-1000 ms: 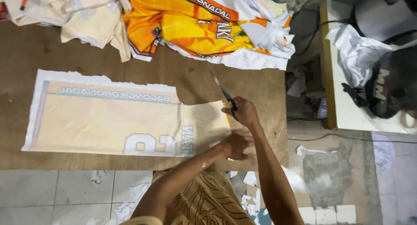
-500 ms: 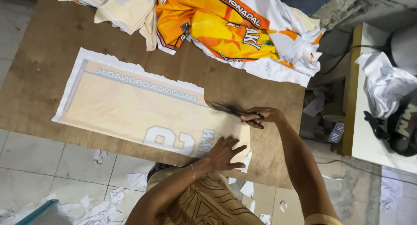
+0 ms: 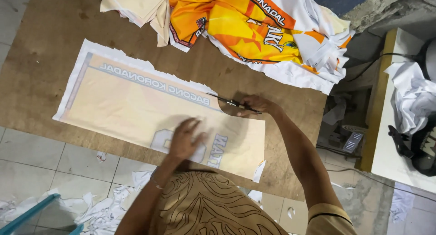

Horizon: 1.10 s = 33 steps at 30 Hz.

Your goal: The person uses scissors to cut a piece of white fabric placed on top of an orange and white jersey. The person smooths the fabric, cuts along the edges, and then lifts the jersey to reveal the cut fabric underneath.

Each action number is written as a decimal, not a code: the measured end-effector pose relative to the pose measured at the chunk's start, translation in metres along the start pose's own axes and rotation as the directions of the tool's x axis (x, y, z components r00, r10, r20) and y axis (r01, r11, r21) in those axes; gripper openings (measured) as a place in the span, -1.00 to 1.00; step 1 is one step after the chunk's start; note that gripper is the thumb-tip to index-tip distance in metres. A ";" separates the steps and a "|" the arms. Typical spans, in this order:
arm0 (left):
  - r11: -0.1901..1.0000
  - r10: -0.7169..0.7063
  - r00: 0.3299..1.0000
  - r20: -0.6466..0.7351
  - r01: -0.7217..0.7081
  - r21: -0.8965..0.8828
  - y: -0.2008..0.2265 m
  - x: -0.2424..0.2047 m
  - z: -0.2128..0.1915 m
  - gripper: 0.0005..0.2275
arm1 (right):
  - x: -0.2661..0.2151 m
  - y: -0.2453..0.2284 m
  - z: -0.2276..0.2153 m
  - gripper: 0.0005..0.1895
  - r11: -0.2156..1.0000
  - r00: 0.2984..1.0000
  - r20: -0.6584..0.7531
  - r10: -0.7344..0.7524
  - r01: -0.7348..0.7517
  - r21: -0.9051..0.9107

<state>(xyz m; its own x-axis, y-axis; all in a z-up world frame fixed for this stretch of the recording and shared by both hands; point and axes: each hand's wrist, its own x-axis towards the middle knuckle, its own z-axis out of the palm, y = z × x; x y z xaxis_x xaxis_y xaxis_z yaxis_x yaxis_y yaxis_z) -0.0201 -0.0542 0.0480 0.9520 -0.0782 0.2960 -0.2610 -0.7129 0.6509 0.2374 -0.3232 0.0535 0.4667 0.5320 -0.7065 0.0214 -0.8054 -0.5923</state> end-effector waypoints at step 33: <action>0.909 -0.050 0.988 -0.145 0.105 0.402 -0.073 -0.033 -0.030 -0.51 | -0.002 -0.100 0.035 -0.05 0.888 0.988 -0.152 0.012 -0.080 -0.454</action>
<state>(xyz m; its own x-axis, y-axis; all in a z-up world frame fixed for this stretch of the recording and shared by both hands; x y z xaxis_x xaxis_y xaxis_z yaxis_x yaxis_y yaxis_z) -0.0373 0.0214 0.0119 0.9307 0.0595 0.3609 -0.0727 -0.9369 0.3419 0.2032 -0.2342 0.1001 0.5960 0.4767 -0.6462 0.3825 -0.8761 -0.2935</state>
